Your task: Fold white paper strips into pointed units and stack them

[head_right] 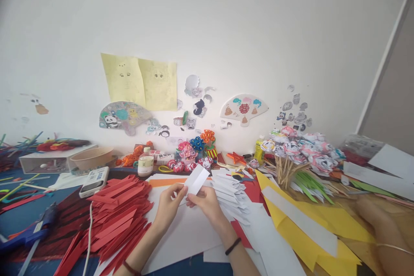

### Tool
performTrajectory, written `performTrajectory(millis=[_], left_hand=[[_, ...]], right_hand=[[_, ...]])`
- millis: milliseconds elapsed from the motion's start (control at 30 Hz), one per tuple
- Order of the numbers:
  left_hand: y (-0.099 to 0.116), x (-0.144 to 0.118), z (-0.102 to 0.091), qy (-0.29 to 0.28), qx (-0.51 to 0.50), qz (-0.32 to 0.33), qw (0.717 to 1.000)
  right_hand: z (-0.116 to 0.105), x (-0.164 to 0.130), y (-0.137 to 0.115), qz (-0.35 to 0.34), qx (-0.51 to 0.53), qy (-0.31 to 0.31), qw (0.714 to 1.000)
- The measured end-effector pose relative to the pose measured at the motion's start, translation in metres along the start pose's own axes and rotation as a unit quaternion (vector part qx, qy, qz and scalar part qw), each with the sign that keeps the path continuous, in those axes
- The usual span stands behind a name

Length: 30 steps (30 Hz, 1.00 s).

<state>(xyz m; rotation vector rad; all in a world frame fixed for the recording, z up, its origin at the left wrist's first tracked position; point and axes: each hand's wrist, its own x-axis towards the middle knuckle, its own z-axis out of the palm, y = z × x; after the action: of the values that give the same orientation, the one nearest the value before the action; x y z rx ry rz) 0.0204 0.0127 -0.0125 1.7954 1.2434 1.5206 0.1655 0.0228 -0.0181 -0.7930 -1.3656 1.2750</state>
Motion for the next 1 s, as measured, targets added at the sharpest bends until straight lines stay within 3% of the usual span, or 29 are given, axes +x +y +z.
performTrajectory(millis=[600, 800, 1000], left_hand=[[0.0064, -0.0027, -0.0002, 0.009, 0.035, 0.038, 0.999], [0.0035, 0.0018, -0.0065, -0.024, -0.002, 0.008, 1.000], [-0.0005, 0.0023, -0.0049, -0.019, -0.002, 0.009, 1.000]], right_hand=[[0.0003, -0.0001, 0.0013, -0.033, -0.026, -0.016, 0.999], [-0.0010, -0.0016, -0.0017, -0.034, -0.046, 0.006, 0.998], [-0.0001, -0.0041, -0.0038, -0.032, -0.066, -0.013, 0.997]])
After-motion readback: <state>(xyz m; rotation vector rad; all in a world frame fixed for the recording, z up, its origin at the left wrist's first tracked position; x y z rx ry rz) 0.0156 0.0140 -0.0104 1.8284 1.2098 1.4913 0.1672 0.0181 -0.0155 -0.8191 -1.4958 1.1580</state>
